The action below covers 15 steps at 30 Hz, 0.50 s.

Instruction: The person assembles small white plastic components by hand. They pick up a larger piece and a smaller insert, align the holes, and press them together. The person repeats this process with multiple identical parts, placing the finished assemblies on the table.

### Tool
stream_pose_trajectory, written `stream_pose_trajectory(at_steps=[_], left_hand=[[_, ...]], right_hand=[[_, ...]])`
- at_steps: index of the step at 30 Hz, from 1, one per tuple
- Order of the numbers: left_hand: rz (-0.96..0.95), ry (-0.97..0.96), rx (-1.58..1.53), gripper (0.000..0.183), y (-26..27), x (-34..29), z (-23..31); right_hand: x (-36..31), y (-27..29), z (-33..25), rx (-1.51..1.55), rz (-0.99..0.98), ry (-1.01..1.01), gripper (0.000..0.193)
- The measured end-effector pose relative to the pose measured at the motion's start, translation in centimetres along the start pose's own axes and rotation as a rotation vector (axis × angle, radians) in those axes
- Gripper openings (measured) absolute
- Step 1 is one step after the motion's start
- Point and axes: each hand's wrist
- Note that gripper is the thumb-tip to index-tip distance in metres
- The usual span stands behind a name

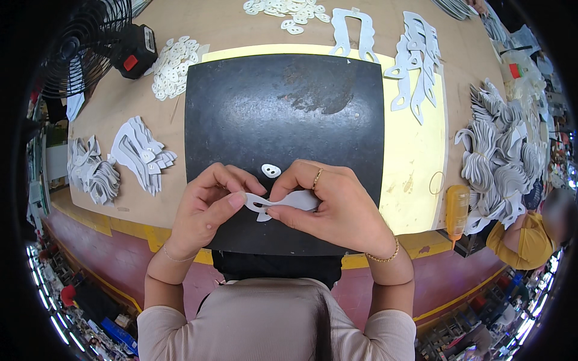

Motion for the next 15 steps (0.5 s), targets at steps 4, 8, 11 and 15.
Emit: stream_pose_trajectory(at_steps=[4,8,11,15], left_hand=[[-0.009,0.057,-0.057,0.011,-0.1,-0.2,0.2],[-0.021,0.078,-0.063,0.009,0.3,-0.3,0.0],[-0.032,0.053,-0.086,0.009,0.2,-0.4,-0.3],[-0.029,-0.086,-0.018,0.011,0.3,0.0,-1.0]], right_hand=[[0.0,0.2,0.1,-0.01,-0.008,0.026,0.016],[0.0,0.3,0.1,-0.02,-0.01,0.036,0.014],[0.0,0.3,0.0,-0.032,-0.012,0.049,0.014],[0.0,0.4,0.0,-0.028,-0.012,0.05,0.014]])
Point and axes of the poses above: each hand's wrist, its own x-axis towards the middle knuckle, its own y-axis out of the back of the hand, z = x × y, and after that the axes turned 8 degrees about -x, right-handed
